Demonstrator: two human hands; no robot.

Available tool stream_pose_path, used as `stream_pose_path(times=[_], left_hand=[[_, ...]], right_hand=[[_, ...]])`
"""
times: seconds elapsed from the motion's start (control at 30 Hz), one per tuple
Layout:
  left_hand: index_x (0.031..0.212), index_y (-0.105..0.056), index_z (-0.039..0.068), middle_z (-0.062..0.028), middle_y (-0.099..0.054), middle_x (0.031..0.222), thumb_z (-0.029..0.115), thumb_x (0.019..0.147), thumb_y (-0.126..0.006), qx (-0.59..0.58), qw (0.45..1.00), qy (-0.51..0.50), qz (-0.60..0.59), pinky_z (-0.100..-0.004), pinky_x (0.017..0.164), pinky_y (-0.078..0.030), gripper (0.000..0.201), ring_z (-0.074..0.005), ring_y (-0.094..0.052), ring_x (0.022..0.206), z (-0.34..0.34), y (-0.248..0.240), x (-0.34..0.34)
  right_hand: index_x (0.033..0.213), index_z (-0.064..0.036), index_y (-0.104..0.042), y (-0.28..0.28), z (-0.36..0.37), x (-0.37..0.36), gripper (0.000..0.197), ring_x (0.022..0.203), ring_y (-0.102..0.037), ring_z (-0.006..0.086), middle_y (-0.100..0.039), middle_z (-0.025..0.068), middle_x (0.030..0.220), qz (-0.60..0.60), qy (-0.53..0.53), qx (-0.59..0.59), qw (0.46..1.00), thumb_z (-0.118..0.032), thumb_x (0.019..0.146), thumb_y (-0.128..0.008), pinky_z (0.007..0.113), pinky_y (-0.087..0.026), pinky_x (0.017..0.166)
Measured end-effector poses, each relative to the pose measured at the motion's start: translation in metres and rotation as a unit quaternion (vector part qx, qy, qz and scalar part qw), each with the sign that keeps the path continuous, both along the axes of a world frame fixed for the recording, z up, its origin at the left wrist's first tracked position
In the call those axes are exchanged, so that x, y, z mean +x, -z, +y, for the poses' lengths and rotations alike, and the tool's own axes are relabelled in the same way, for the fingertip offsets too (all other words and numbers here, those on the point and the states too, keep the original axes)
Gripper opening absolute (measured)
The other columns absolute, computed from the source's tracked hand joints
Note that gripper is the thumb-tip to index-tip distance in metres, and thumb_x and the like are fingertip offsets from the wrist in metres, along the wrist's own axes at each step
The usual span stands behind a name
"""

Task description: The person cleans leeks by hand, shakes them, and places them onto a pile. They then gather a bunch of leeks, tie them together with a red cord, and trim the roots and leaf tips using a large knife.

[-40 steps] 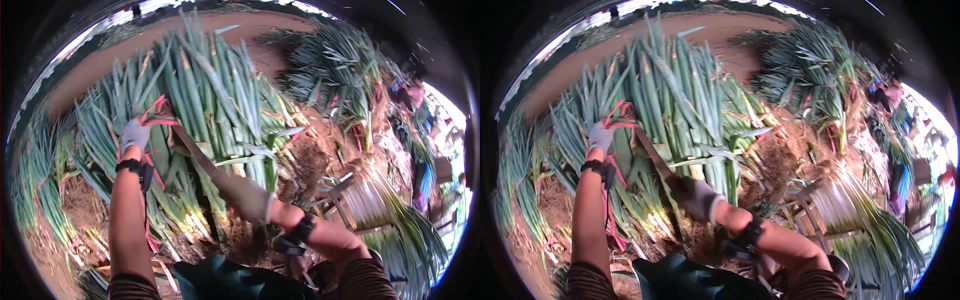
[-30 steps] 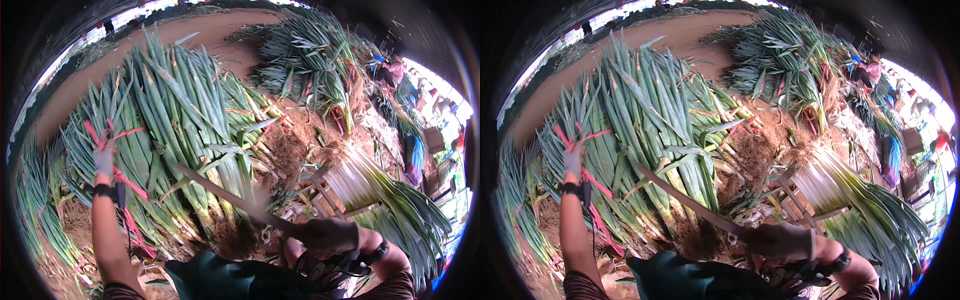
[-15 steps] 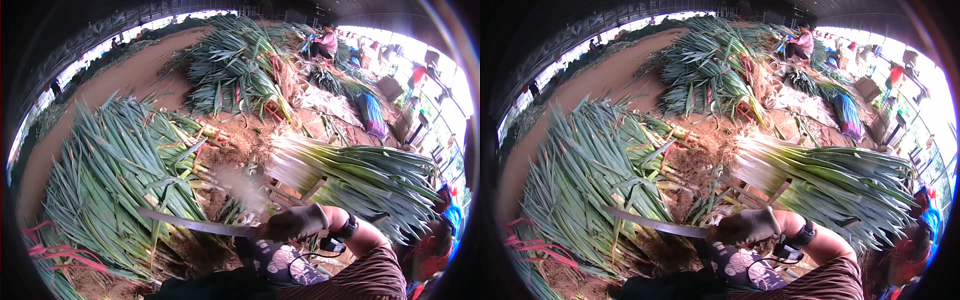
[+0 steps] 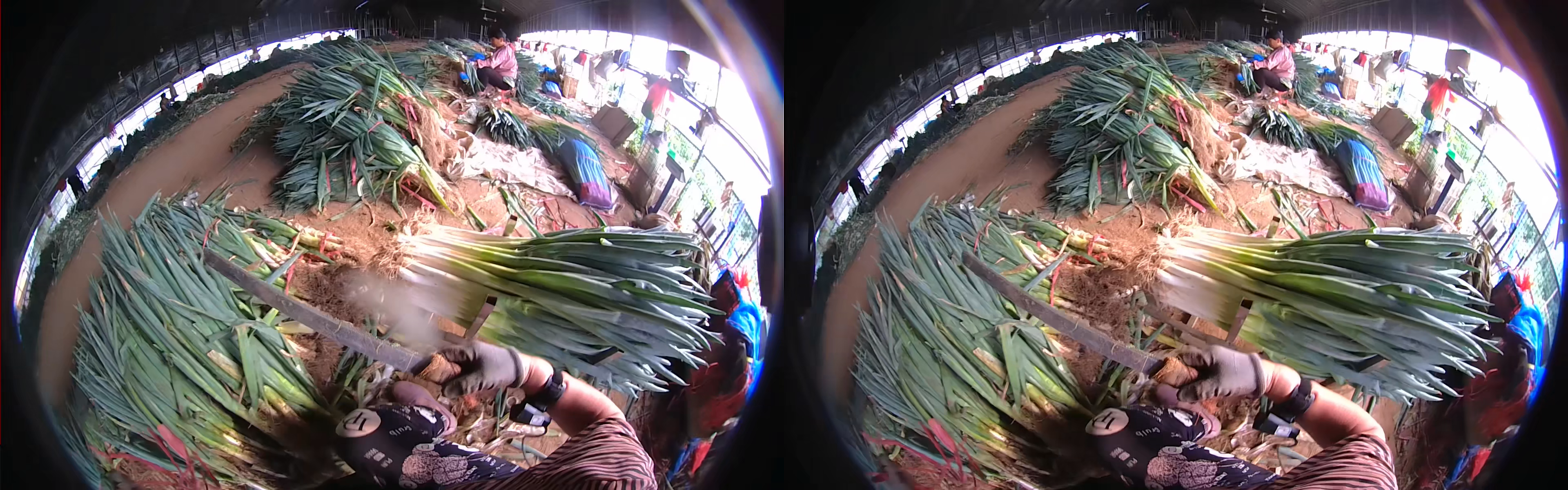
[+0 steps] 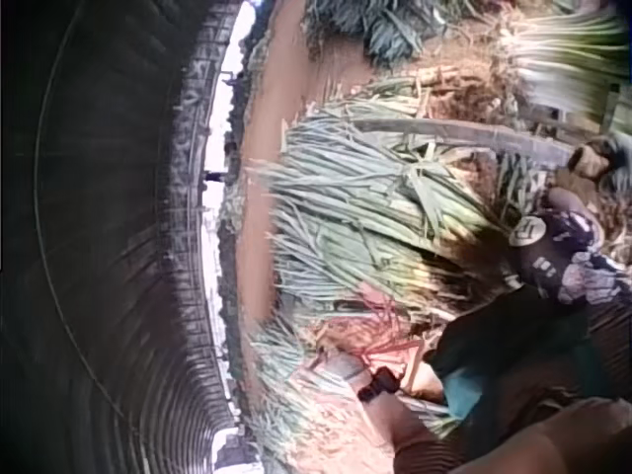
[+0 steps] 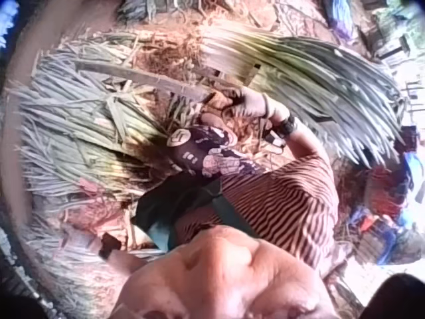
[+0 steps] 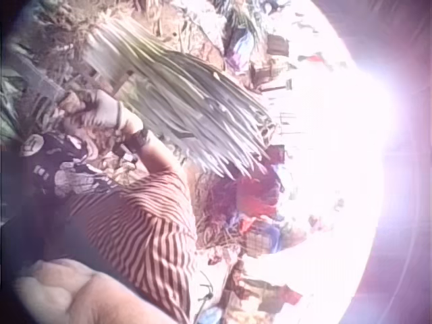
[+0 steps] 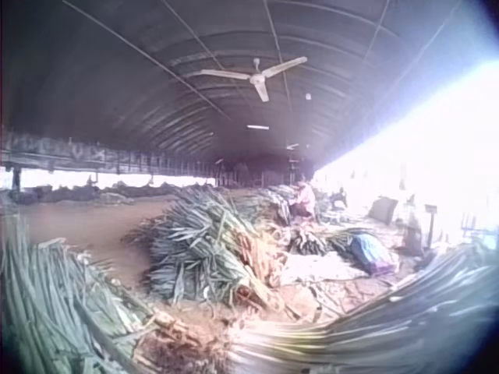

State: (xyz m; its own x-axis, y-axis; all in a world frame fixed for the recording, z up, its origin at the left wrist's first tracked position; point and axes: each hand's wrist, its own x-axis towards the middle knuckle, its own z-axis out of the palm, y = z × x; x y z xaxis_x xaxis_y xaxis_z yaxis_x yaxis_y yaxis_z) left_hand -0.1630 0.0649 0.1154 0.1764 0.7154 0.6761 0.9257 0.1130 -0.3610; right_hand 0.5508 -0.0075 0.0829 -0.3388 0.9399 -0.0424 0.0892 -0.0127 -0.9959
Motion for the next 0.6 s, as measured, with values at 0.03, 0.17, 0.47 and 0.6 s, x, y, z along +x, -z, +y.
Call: stream_pose_path(times=[0.03, 0.17, 0.47, 0.6], left_hand=[[0.125, -0.055, 0.003, -0.0168, -0.059, 0.114, 0.01, 0.089, -0.057, -0.06, 0.913, 0.137, -0.379, -0.0371, 0.081, -0.047, 0.037, -0.028, -0.058, 0.096, 0.006, 0.034, 0.021], [0.119, -0.058, 0.003, -0.0025, -0.055, 0.075, 0.018, 0.093, -0.056, -0.116, 0.582, 0.114, -0.797, -0.0245, 0.054, -0.043, 0.03, -0.013, -0.053, 0.064, 0.031, 0.057, 0.123], [0.115, -0.06, 0.008, -0.0025, -0.059, 0.082, 0.035, 0.093, -0.053, -0.205, 0.613, 0.13, -0.752, -0.0236, 0.05, -0.042, 0.036, -0.0114, -0.051, 0.057, 0.031, 0.114, 0.151], [0.1, -0.065, 0.01, -0.0001, -0.055, 0.088, 0.04, 0.085, -0.063, -0.2, 0.624, 0.059, -0.753, -0.0249, 0.051, -0.04, 0.033, -0.0091, -0.048, 0.059, 0.036, 0.078, 0.259]], right_hand=[[0.122, -0.0007, -0.055, -0.009, -0.001, -0.007, 0.043, 0.102, -0.053, 0.0111, -0.062, 0.0064, 0.112, 0.053, 0.023, -0.03, 0.998, -0.013, 0.083, -0.071, 0.029, -0.044, 0.09], [0.122, -0.0004, -0.055, 0.009, 0.002, 0.019, 0.043, 0.1, -0.053, 0.0102, -0.063, 0.0056, 0.111, -0.029, 0.023, -0.041, 0.998, -0.015, 0.084, -0.071, 0.029, -0.045, 0.089], [0.106, -0.0021, -0.059, 0.038, 0.026, 0.033, 0.027, 0.084, -0.05, 0.0068, -0.061, 0.0007, 0.091, -0.019, 0.05, -0.056, 0.997, -0.014, 0.084, -0.069, 0.028, -0.045, 0.074], [0.111, -0.0005, -0.057, 0.068, 0.039, 0.047, 0.027, 0.088, -0.051, 0.006, -0.062, 0.0007, 0.096, -0.036, 0.071, -0.044, 0.996, -0.007, 0.086, -0.065, 0.026, -0.046, 0.077]])
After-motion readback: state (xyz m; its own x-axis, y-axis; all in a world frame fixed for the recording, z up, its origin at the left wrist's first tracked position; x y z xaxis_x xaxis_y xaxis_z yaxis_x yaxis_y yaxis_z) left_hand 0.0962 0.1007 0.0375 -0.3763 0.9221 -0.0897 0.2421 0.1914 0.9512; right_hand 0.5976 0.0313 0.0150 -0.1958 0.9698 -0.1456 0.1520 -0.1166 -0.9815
